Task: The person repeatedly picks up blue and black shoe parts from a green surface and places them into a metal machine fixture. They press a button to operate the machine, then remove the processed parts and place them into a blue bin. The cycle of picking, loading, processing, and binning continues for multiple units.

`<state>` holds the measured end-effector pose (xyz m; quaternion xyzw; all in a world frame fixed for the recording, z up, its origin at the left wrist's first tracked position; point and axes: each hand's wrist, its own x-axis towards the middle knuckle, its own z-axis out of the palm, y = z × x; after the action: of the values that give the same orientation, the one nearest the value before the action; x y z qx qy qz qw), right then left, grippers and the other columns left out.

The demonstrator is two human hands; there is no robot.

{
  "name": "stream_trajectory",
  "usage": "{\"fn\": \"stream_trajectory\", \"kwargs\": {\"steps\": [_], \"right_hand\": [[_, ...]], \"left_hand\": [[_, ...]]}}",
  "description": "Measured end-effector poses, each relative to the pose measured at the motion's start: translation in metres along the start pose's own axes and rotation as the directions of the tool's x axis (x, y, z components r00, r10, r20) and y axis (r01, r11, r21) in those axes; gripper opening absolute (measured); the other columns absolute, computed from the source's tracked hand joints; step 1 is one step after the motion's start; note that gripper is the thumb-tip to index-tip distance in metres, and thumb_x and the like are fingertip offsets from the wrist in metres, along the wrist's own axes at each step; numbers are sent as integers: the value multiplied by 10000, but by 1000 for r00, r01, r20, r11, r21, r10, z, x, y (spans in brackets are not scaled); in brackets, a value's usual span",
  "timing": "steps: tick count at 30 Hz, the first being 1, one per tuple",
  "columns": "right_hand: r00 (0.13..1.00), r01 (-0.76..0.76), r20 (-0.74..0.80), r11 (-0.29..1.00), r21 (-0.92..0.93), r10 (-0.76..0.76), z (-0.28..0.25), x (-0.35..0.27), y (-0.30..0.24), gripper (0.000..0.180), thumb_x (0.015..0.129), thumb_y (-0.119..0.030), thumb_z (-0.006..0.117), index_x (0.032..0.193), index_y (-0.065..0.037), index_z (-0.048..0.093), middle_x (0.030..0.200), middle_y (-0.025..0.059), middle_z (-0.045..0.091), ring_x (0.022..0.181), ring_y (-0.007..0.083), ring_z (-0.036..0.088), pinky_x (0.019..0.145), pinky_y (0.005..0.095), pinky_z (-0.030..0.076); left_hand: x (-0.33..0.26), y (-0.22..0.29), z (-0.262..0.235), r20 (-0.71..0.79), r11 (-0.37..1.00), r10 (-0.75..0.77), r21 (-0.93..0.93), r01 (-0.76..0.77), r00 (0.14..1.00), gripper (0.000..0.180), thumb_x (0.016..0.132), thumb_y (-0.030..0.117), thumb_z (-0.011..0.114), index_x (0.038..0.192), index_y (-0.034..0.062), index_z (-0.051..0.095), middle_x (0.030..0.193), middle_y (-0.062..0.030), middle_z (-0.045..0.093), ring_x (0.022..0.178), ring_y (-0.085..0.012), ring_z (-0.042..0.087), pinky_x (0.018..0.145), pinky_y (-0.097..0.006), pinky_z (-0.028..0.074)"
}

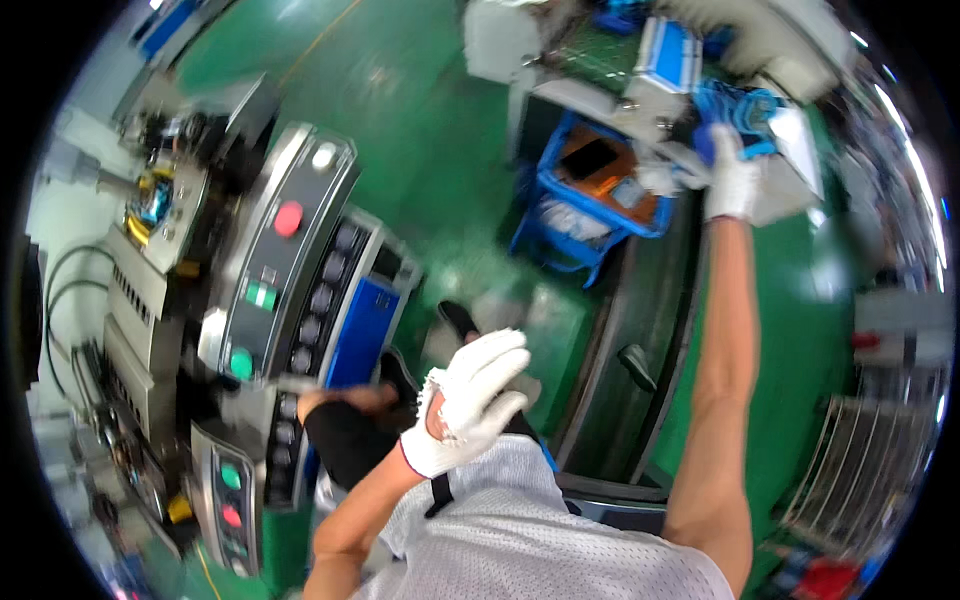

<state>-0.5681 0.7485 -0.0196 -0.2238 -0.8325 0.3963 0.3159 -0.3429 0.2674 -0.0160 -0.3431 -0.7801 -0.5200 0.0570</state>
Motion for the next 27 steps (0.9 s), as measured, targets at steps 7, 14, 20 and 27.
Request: {"fn": "stream_trajectory", "kwargs": {"steps": [7,14,20,27], "right_hand": [[653,-505,644,863,-23,399,-16,232,89,731,1098,-550,476,1669,-115,341,1678,20,407,1543,167,352,1265,330,271],[991,46,-50,666,-745,-124,24,168,67,983,829,-769,677,1152,158,719,1191,353,704,1059,492,696,994,534,543],[572,540,793,824,-171,-211,123,-183,29,622,1037,-415,669,1433,55,570,1297,220,670,1051,316,690,921,402,575],[30,109,998,993,44,-48,193,-477,-106,667,1050,-261,684,1601,-31,385,1556,180,474,1342,300,558,1059,424,559]], "left_hand": [[-193,-41,-55,-364,631,-703,78,772,611,427,910,49,732,1328,9,655,1324,-211,667,1251,-384,639,1081,-444,504],[-324,28,-91,-749,313,-629,-1,950,207,204,980,78,676,1173,26,717,1109,-171,727,1041,-351,713,929,-409,560],[-511,111,-32,-715,-33,-469,-572,820,-518,287,1038,256,655,1129,-6,730,943,-116,740,825,-199,692,765,-355,551],[-572,130,71,-672,-159,-397,-621,768,-625,291,996,317,667,1107,57,735,1093,-170,741,1044,-366,710,934,-447,547]]}}
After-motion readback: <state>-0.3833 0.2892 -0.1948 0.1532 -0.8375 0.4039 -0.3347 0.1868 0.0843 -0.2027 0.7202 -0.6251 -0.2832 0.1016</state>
